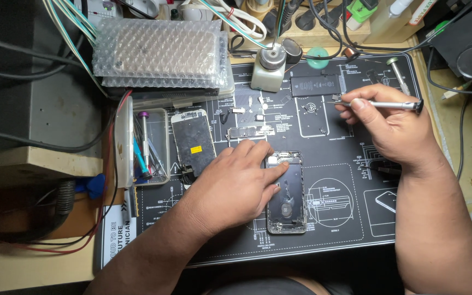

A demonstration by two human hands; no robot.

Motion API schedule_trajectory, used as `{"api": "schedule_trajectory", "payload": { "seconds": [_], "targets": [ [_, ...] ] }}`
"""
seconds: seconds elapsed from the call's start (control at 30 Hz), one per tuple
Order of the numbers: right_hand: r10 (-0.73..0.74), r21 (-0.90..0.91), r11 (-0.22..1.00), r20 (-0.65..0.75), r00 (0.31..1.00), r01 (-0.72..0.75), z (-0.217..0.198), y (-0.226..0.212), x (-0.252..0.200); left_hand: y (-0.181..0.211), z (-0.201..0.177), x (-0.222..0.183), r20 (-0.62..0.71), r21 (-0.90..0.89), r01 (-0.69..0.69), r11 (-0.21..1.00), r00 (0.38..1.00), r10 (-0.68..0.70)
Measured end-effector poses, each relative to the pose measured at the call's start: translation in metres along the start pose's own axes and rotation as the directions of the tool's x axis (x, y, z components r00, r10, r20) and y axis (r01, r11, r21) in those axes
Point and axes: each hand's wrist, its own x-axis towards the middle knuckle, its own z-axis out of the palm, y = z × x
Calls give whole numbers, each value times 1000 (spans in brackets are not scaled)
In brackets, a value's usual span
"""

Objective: Disassembling and repairing the internal components of a smartphone using precision tools on a magnetic mat.

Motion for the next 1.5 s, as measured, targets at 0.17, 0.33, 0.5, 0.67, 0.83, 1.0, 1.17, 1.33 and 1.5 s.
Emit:
{"api": "schedule_trajectory", "payload": {
  "seconds": [0.17, 0.33, 0.5, 0.67, 0.83, 1.0, 1.17, 1.33, 1.5],
  "targets": [
    [22, -347, 938, 82, 996, 8, -8, -4, -2, 0, 2, -1, 2, -15, -3, 1000, 1000, 3],
    [91, -420, 907, 202, 975, 3, -7, -3, -3, -1, 5, -3, -31, -5, -3, 1000, 1000, 3],
    [112, -375, 927, 246, 963, -12, 0, -2, -2, -1, 6, -3, -58, 9, -17, 1000, 998, 17],
    [97, -392, 920, 251, 963, 10, 3, -4, -2, -2, 6, -4, -51, 10, -13, 1000, 999, 14],
    [47, -405, 913, 215, 975, 45, -4, -3, -6, -2, 6, -3, -56, 10, -11, 1000, 998, 12],
    [-4, -217, 975, 154, 988, 38, 2, -7, -11, -1, 6, -3, -46, 20, -1, 1000, 999, 2],
    [-57, -115, 990, 176, 983, 78, 14, -9, -10, -1, 9, -4, -60, 33, 11, 999, 998, -9],
    [-35, 52, 998, 171, 985, 26, 35, -15, -10, 6, 20, -11, -105, 147, 38, 988, 994, -23],
    [-8, 93, 995, 293, 956, -20, 51, -10, -6, 15, 20, -12, -169, 234, 114, 966, 983, -75]
  ]
}}
